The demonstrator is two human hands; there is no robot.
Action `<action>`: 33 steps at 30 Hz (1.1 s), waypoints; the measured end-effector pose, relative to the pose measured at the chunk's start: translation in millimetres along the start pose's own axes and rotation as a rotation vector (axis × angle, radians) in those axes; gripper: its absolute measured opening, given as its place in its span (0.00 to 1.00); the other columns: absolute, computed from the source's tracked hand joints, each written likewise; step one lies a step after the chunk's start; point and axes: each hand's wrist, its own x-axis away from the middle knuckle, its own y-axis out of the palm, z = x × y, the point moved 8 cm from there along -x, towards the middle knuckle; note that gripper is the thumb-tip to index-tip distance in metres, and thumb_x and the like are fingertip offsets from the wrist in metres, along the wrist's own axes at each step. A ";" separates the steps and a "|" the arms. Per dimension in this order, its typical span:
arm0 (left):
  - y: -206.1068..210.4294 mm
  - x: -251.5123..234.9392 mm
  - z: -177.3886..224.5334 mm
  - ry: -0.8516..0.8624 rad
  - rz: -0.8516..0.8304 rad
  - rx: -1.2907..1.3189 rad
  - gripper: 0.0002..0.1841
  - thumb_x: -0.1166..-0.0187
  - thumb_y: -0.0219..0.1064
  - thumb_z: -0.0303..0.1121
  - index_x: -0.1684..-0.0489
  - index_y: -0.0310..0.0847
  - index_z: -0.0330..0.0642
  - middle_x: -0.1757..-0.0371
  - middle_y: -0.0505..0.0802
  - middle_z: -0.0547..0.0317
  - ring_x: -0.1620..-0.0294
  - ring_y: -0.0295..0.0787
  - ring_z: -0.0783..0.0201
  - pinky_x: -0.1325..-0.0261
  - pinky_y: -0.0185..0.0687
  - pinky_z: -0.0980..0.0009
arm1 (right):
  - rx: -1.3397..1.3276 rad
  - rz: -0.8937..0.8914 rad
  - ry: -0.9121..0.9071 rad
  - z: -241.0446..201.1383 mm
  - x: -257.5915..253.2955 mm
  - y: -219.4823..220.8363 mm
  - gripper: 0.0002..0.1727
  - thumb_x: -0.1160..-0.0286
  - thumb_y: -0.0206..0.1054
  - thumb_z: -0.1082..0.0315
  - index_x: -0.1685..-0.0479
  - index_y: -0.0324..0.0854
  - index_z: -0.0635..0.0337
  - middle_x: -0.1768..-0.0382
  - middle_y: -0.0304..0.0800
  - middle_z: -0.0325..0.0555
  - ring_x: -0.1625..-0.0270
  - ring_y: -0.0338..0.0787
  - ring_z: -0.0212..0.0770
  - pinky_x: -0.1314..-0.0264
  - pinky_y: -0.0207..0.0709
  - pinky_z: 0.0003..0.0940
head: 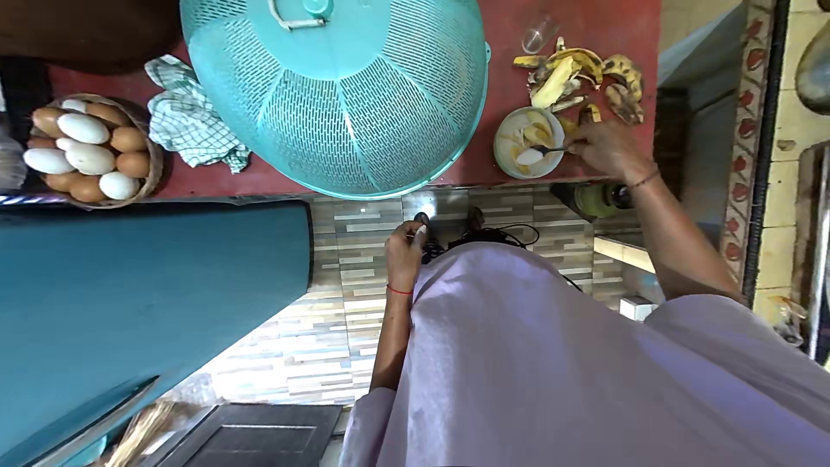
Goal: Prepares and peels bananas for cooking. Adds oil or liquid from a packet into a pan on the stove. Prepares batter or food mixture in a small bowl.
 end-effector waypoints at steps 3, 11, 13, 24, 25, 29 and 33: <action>1.5 -0.3 2.8 0.015 -0.013 -0.004 0.11 0.13 0.63 0.33 0.50 0.86 0.35 0.62 0.91 0.47 0.68 0.88 0.57 0.58 0.85 0.55 | 0.001 0.064 -0.040 -4.3 7.3 8.9 0.13 0.14 0.62 0.69 0.46 0.92 0.59 0.45 0.93 0.61 0.41 0.90 0.70 0.40 0.76 0.77; 3.2 0.5 2.9 0.026 -0.019 -0.012 0.11 0.13 0.63 0.33 0.50 0.86 0.34 0.62 0.91 0.47 0.67 0.89 0.56 0.57 0.87 0.56 | -0.033 0.221 -0.096 -10.7 4.5 16.3 0.15 0.13 0.57 0.71 0.40 0.89 0.63 0.44 0.91 0.65 0.43 0.91 0.70 0.42 0.79 0.72; 2.4 2.0 3.2 0.019 -0.020 -0.008 0.11 0.13 0.63 0.33 0.50 0.86 0.32 0.62 0.92 0.45 0.68 0.89 0.55 0.58 0.86 0.54 | -0.083 0.202 -0.107 -13.6 7.1 16.7 0.15 0.14 0.59 0.72 0.41 0.90 0.63 0.44 0.91 0.65 0.42 0.91 0.69 0.41 0.78 0.73; 1.2 3.3 -0.2 0.007 -0.006 -0.007 0.10 0.13 0.64 0.33 0.50 0.86 0.34 0.63 0.92 0.47 0.68 0.89 0.57 0.58 0.86 0.56 | -0.043 0.191 -0.055 -19.0 -0.3 25.4 0.15 0.14 0.59 0.71 0.42 0.90 0.62 0.44 0.92 0.63 0.40 0.90 0.67 0.36 0.78 0.69; 1.5 3.6 -0.4 0.004 -0.009 -0.007 0.10 0.13 0.63 0.33 0.50 0.86 0.34 0.63 0.91 0.48 0.68 0.89 0.57 0.58 0.86 0.57 | -0.030 0.188 -0.051 -18.9 0.0 27.2 0.15 0.14 0.59 0.71 0.42 0.90 0.62 0.44 0.92 0.64 0.40 0.90 0.68 0.36 0.78 0.70; 1.3 3.6 1.8 0.011 -0.006 -0.005 0.10 0.14 0.64 0.32 0.51 0.86 0.34 0.63 0.91 0.47 0.69 0.88 0.58 0.58 0.86 0.57 | 0.036 0.202 0.044 -21.6 2.3 22.2 0.17 0.13 0.55 0.71 0.38 0.88 0.63 0.41 0.89 0.68 0.39 0.88 0.73 0.42 0.76 0.74; 3.7 2.5 1.0 0.026 -0.024 -0.011 0.10 0.13 0.63 0.32 0.50 0.86 0.34 0.63 0.91 0.48 0.68 0.88 0.57 0.57 0.86 0.56 | 0.147 0.303 0.046 -27.7 -1.1 0.5 0.18 0.12 0.54 0.68 0.36 0.88 0.61 0.38 0.89 0.67 0.43 0.90 0.74 0.47 0.77 0.77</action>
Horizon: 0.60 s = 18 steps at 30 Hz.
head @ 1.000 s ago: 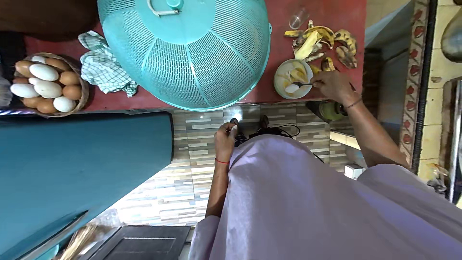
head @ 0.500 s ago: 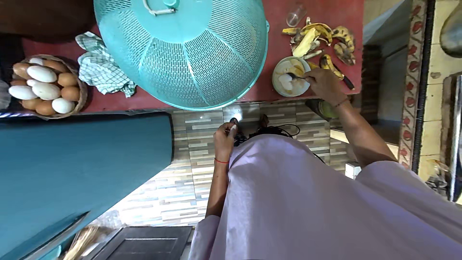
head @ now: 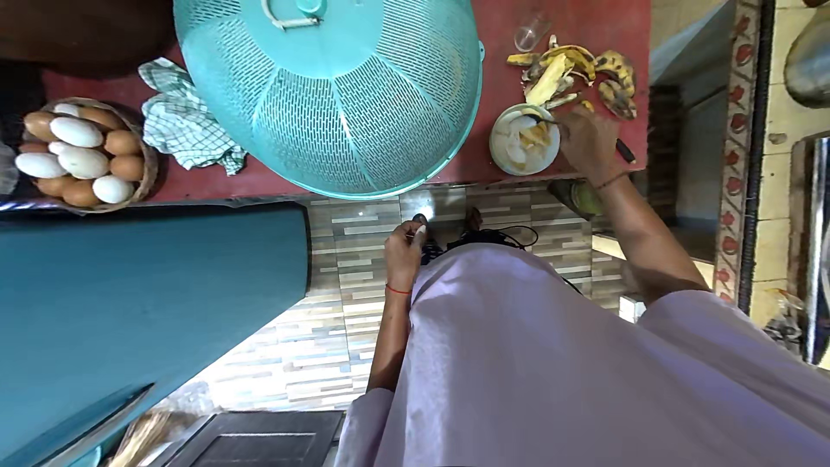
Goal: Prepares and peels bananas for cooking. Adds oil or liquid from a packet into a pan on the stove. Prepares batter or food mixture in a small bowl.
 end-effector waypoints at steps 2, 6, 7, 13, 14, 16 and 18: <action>0.7 0.3 -0.5 -0.001 -0.007 -0.008 0.10 0.13 0.63 0.32 0.50 0.86 0.34 0.63 0.91 0.47 0.68 0.88 0.56 0.57 0.86 0.55 | 0.064 0.076 -0.058 -2.2 -9.0 -5.2 0.17 0.14 0.55 0.69 0.41 0.88 0.66 0.41 0.89 0.69 0.46 0.90 0.75 0.51 0.78 0.76; 0.6 0.6 -0.7 -0.014 -0.003 -0.001 0.10 0.14 0.64 0.32 0.50 0.86 0.33 0.62 0.91 0.47 0.68 0.89 0.56 0.56 0.86 0.56 | 0.145 0.098 -0.153 -10.0 -27.2 3.5 0.15 0.18 0.55 0.76 0.45 0.86 0.71 0.44 0.88 0.72 0.47 0.90 0.76 0.54 0.79 0.73; 0.5 1.3 -1.5 -0.020 -0.002 0.003 0.10 0.14 0.63 0.31 0.50 0.86 0.33 0.62 0.91 0.47 0.67 0.89 0.56 0.56 0.86 0.56 | 0.150 0.084 -0.167 -12.3 -30.6 8.2 0.14 0.19 0.56 0.76 0.46 0.86 0.72 0.45 0.88 0.71 0.47 0.90 0.76 0.55 0.79 0.73; 1.1 2.8 -4.3 -0.015 0.004 -0.002 0.10 0.13 0.63 0.31 0.50 0.86 0.32 0.62 0.91 0.45 0.66 0.89 0.55 0.55 0.87 0.54 | 0.000 -0.128 -0.178 -1.6 -52.6 25.4 0.16 0.15 0.57 0.69 0.41 0.90 0.61 0.42 0.90 0.67 0.39 0.88 0.74 0.43 0.74 0.79; 1.6 2.1 -4.9 -0.023 -0.001 -0.003 0.11 0.13 0.63 0.32 0.50 0.86 0.33 0.62 0.91 0.46 0.66 0.89 0.55 0.55 0.86 0.54 | -0.032 -0.141 -0.172 2.6 -54.8 23.0 0.16 0.14 0.57 0.69 0.41 0.90 0.59 0.41 0.90 0.65 0.37 0.88 0.73 0.41 0.74 0.79; 2.9 1.1 -5.4 -0.037 -0.006 -0.007 0.11 0.13 0.63 0.33 0.51 0.86 0.33 0.62 0.91 0.46 0.67 0.89 0.55 0.55 0.86 0.54 | -0.070 -0.146 -0.142 10.1 -57.5 15.5 0.16 0.14 0.57 0.68 0.41 0.91 0.58 0.39 0.91 0.62 0.36 0.88 0.71 0.38 0.72 0.79; 4.1 0.5 -4.8 -0.031 -0.005 -0.005 0.11 0.13 0.63 0.33 0.50 0.86 0.34 0.62 0.91 0.46 0.67 0.89 0.55 0.56 0.86 0.55 | -0.111 -0.127 -0.134 15.9 -57.1 8.9 0.16 0.15 0.57 0.69 0.43 0.91 0.57 0.41 0.92 0.61 0.36 0.88 0.69 0.36 0.73 0.77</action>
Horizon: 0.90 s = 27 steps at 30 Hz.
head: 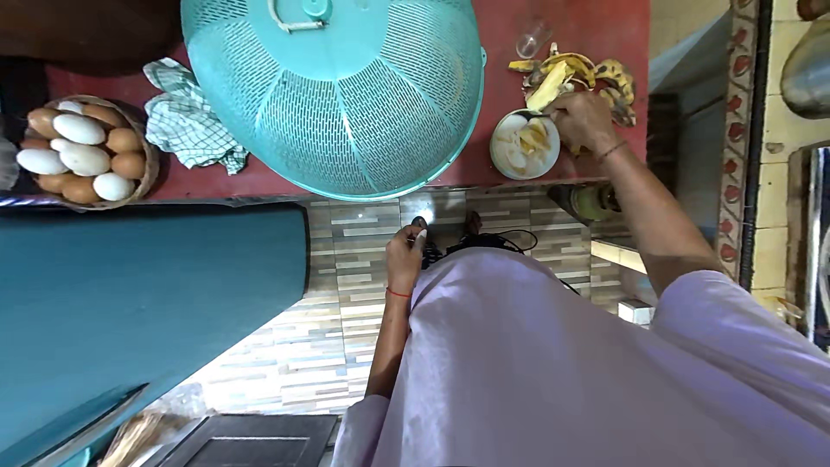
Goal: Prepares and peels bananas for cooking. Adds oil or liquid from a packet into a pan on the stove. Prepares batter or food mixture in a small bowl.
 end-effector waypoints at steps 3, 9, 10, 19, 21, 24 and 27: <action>-0.1 -1.2 0.5 0.003 -0.001 -0.003 0.11 0.13 0.63 0.32 0.50 0.86 0.33 0.61 0.91 0.45 0.66 0.89 0.55 0.55 0.86 0.54 | -0.085 0.016 0.029 1.1 8.0 -9.6 0.16 0.15 0.58 0.69 0.44 0.92 0.58 0.40 0.92 0.60 0.34 0.88 0.67 0.32 0.71 0.75; 0.2 -3.1 4.8 -0.001 -0.007 -0.017 0.10 0.14 0.64 0.32 0.50 0.86 0.33 0.62 0.91 0.47 0.67 0.88 0.57 0.56 0.86 0.56 | -0.016 -0.110 -0.007 -5.3 23.7 2.4 0.13 0.16 0.63 0.68 0.46 0.93 0.56 0.44 0.93 0.62 0.37 0.88 0.70 0.36 0.73 0.78; 0.1 -3.3 5.7 0.004 -0.006 -0.019 0.10 0.13 0.63 0.32 0.50 0.86 0.33 0.63 0.91 0.47 0.68 0.88 0.57 0.57 0.85 0.56 | 0.022 -0.104 -0.005 -9.7 27.3 4.7 0.13 0.17 0.62 0.68 0.46 0.93 0.57 0.45 0.93 0.63 0.38 0.89 0.72 0.39 0.74 0.79; -0.8 -3.5 5.4 -0.002 -0.011 0.002 0.11 0.13 0.63 0.32 0.50 0.86 0.33 0.62 0.91 0.46 0.67 0.89 0.56 0.55 0.86 0.55 | -0.059 -0.138 0.083 -0.4 47.8 14.7 0.13 0.15 0.62 0.68 0.45 0.92 0.58 0.44 0.93 0.62 0.37 0.88 0.69 0.34 0.73 0.76; -1.5 -3.3 5.0 0.006 -0.012 0.005 0.11 0.13 0.63 0.32 0.50 0.86 0.32 0.61 0.91 0.45 0.66 0.89 0.55 0.55 0.87 0.54 | -0.047 -0.147 0.085 2.9 54.2 14.5 0.13 0.16 0.63 0.66 0.47 0.93 0.57 0.46 0.93 0.61 0.38 0.88 0.69 0.36 0.73 0.76; -1.2 -4.3 4.3 0.020 -0.010 0.002 0.11 0.13 0.63 0.32 0.50 0.86 0.32 0.61 0.91 0.45 0.65 0.90 0.54 0.54 0.87 0.53 | -0.035 -0.137 0.092 -1.8 66.2 9.9 0.13 0.15 0.63 0.67 0.47 0.92 0.59 0.47 0.93 0.63 0.39 0.89 0.70 0.38 0.74 0.77; -1.3 -4.6 3.6 0.025 -0.004 -0.001 0.10 0.14 0.63 0.32 0.50 0.86 0.33 0.61 0.91 0.46 0.66 0.89 0.56 0.56 0.87 0.55 | 0.005 -0.116 0.060 -10.5 77.8 8.7 0.13 0.15 0.61 0.69 0.47 0.92 0.60 0.45 0.93 0.63 0.41 0.90 0.70 0.40 0.75 0.76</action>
